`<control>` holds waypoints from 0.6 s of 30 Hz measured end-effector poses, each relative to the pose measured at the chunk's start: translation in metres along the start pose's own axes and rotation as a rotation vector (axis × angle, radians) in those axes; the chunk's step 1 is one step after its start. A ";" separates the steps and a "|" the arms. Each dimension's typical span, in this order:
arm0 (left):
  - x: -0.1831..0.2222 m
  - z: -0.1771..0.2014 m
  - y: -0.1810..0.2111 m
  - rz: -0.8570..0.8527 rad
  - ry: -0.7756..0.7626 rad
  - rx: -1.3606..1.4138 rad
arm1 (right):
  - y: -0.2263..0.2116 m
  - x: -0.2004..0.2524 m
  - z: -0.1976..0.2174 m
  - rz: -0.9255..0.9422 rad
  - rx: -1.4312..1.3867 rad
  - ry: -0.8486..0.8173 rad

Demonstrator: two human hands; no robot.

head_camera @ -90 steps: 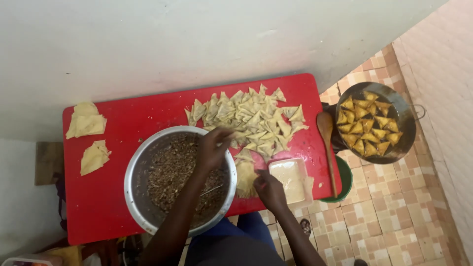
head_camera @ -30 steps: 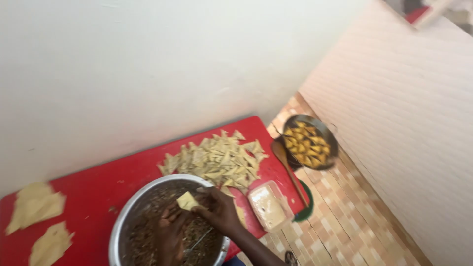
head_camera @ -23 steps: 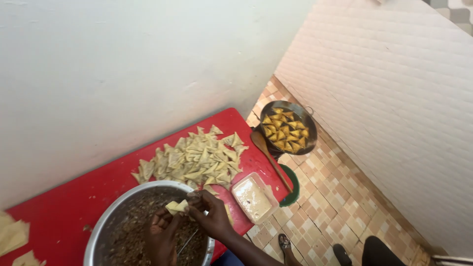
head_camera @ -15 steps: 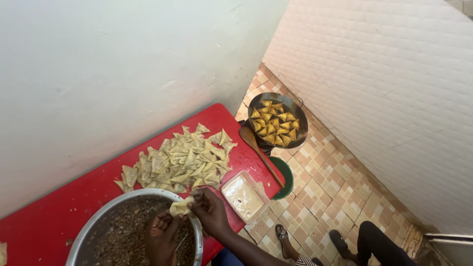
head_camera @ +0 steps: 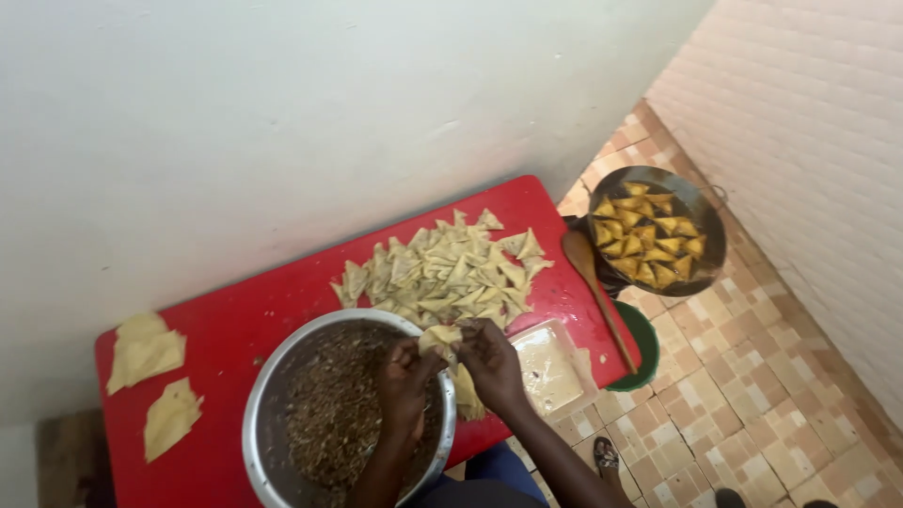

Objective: Folding, filling, and sealing samosas using dough sheets and a meat mixture

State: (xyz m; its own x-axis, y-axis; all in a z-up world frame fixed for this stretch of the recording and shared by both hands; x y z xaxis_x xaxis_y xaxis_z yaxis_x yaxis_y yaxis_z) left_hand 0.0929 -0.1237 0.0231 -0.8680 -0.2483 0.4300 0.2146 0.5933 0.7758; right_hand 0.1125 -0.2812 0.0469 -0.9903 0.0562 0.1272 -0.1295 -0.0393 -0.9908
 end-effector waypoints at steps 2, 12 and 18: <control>0.005 -0.002 0.011 -0.034 0.006 0.016 | -0.003 0.002 -0.004 -0.010 -0.006 -0.003; 0.003 0.016 0.007 -0.226 -0.015 -0.088 | -0.008 0.007 -0.015 -0.057 -0.060 0.201; 0.004 0.022 0.013 -0.255 -0.087 -0.210 | -0.037 0.017 -0.018 0.266 0.312 0.023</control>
State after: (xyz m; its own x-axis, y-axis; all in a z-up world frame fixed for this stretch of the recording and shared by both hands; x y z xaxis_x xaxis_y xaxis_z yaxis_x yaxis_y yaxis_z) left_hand 0.0824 -0.1003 0.0251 -0.9386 -0.2967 0.1762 0.0658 0.3473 0.9354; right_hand 0.1015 -0.2609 0.0844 -0.9904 0.0258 -0.1358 0.1178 -0.3563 -0.9269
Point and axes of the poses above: each hand's wrist, its own x-axis away from the middle knuckle, its own z-axis out of the back of the hand, y = z × x, the point moved 2 cm from there along -x, towards the middle knuckle, and after that the axes turned 5 degrees about x, right-handed, at the moved point
